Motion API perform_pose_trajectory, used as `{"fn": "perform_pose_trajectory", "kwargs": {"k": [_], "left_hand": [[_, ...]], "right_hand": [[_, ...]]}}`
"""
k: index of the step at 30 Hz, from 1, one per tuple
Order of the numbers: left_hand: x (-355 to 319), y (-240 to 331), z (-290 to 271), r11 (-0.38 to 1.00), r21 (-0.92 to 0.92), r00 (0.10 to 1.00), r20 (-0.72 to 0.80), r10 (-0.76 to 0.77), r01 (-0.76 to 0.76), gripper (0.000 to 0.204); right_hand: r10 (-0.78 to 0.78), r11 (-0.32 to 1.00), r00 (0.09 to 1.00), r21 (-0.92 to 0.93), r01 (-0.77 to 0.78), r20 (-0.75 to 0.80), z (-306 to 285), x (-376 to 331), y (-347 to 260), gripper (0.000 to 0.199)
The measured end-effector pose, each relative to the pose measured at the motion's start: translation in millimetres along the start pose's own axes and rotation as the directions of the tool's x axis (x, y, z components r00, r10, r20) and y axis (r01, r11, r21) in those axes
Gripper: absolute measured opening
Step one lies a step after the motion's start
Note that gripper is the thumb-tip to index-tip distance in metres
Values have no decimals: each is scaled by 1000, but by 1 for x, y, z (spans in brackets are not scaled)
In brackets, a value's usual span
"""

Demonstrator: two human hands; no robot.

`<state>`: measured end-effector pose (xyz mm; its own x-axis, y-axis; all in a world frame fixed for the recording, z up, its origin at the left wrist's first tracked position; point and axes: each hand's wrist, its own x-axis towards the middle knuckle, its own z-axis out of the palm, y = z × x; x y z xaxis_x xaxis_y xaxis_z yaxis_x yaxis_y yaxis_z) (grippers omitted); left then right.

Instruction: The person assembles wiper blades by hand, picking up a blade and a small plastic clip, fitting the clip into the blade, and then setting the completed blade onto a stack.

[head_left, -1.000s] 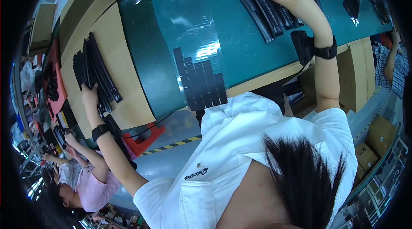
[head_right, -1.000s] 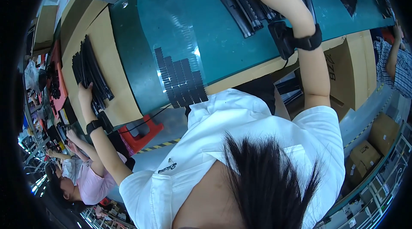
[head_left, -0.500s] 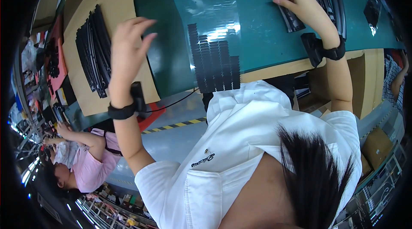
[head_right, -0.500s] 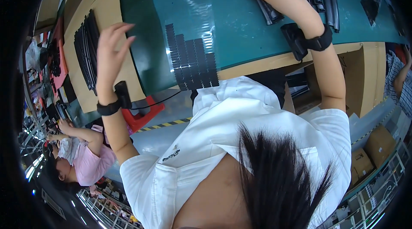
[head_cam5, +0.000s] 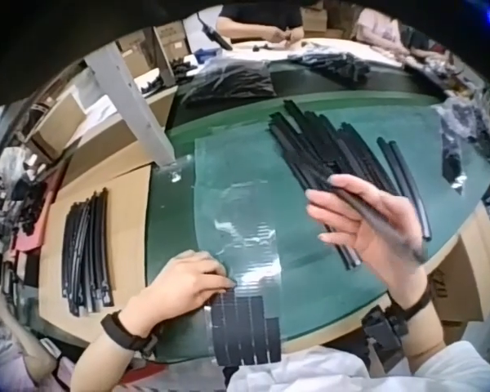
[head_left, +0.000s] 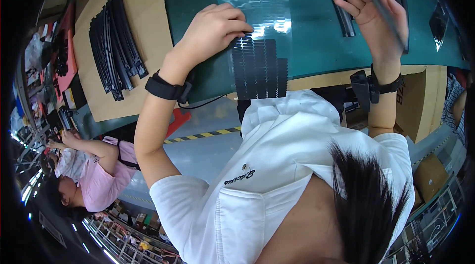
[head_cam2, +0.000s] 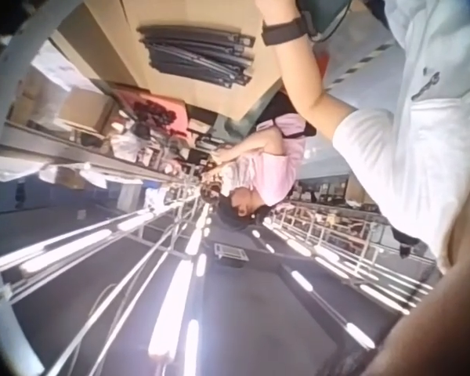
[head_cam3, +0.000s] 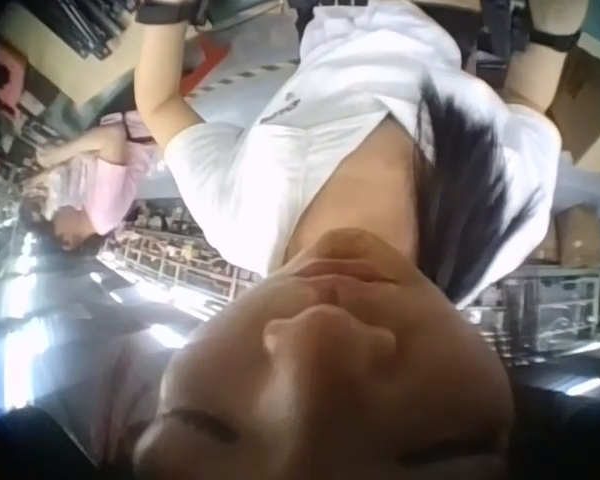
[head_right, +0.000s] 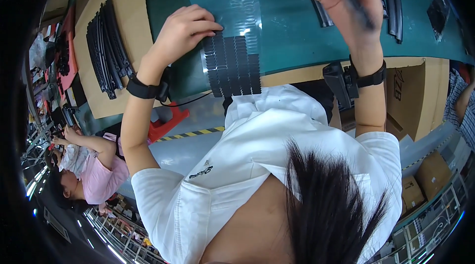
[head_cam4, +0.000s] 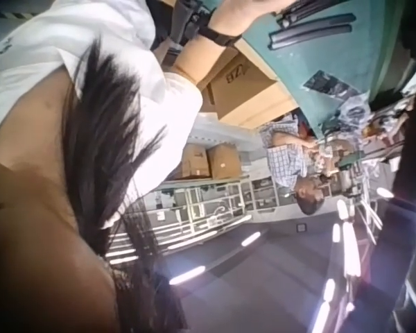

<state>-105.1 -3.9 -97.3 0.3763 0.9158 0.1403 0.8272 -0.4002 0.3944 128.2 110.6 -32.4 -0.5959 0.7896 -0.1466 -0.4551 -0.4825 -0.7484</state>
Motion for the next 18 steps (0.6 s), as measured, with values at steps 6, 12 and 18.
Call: {"fn": "perform_pose_trajectory", "kwargs": {"k": [6, 12, 18], "left_hand": [[3, -4, 2, 999, -43, 999, 3, 32, -31, 12], [3, -4, 2, 998, -47, 999, -5, 35, -35, 12], [6, -5, 2, 997, -71, 999, 7, 31, -30, 12]], "right_hand": [[-268, 855, 913, -361, 373, 308, 3, -6, -6, 27], [-484, 738, 875, -537, 408, -1, -1, -7, -14, 32], [-387, 852, 921, -397, 341, -40, -4, 0, -4, 31]]}}
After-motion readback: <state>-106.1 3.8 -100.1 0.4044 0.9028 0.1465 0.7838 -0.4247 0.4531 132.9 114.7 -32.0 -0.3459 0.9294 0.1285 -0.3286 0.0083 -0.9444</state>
